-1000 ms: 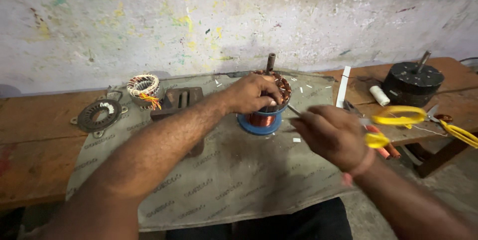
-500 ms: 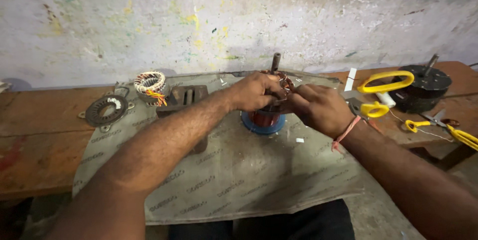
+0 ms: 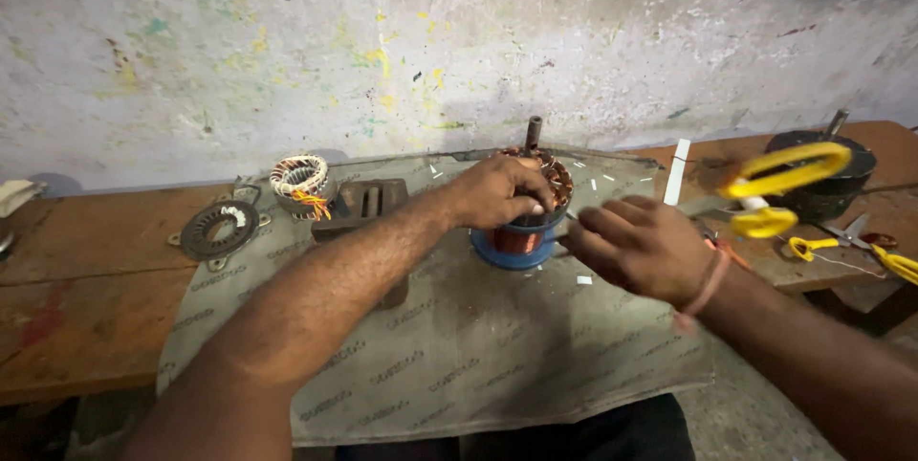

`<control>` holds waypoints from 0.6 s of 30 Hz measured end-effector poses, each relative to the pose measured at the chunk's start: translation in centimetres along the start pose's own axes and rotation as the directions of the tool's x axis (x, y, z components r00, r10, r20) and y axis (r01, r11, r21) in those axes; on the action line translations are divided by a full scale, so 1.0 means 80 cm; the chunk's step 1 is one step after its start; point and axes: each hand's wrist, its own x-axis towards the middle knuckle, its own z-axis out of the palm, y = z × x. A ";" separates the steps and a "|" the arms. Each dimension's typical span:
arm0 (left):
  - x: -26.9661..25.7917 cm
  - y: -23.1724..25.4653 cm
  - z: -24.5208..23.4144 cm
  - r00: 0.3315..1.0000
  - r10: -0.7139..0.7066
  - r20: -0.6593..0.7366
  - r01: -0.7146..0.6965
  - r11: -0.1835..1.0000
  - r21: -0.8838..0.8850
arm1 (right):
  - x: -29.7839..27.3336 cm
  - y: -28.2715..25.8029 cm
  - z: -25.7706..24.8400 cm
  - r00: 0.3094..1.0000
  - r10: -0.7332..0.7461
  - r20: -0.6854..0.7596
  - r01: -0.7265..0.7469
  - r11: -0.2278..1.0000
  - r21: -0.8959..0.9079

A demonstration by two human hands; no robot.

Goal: The person repairs a fan motor stator by using a screwdriver to arrange and secure the copper windings, then placing it onto a motor housing.

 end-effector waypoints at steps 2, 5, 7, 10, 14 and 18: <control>0.000 0.000 -0.002 1.000 -0.029 0.011 0.029 1.000 0.005 | -0.009 -0.011 -0.017 0.999 -0.013 -0.039 0.014 1.000 0.025; 0.001 0.000 -0.002 0.998 -0.061 0.022 0.061 0.998 -0.002 | -0.026 -0.028 -0.028 0.966 0.025 -0.259 -0.001 0.996 0.093; 0.003 -0.001 0.000 0.998 -0.064 0.019 0.064 0.998 -0.015 | -0.050 -0.038 -0.034 0.741 0.622 -0.254 -0.574 0.783 0.240; 0.001 -0.002 -0.001 1.000 -0.018 -0.001 0.018 1.000 -0.020 | -0.045 -0.012 0.023 0.629 0.771 -0.100 -0.730 0.630 0.263; 0.002 -0.008 -0.001 1.000 0.012 -0.011 -0.013 0.998 -0.060 | -0.038 -0.043 0.081 0.623 0.780 -0.061 -0.677 0.576 0.458; 0.002 -0.012 0.001 0.998 0.059 -0.016 -0.059 0.998 -0.038 | -0.015 -0.055 0.093 0.649 0.733 -0.203 -0.645 0.672 0.363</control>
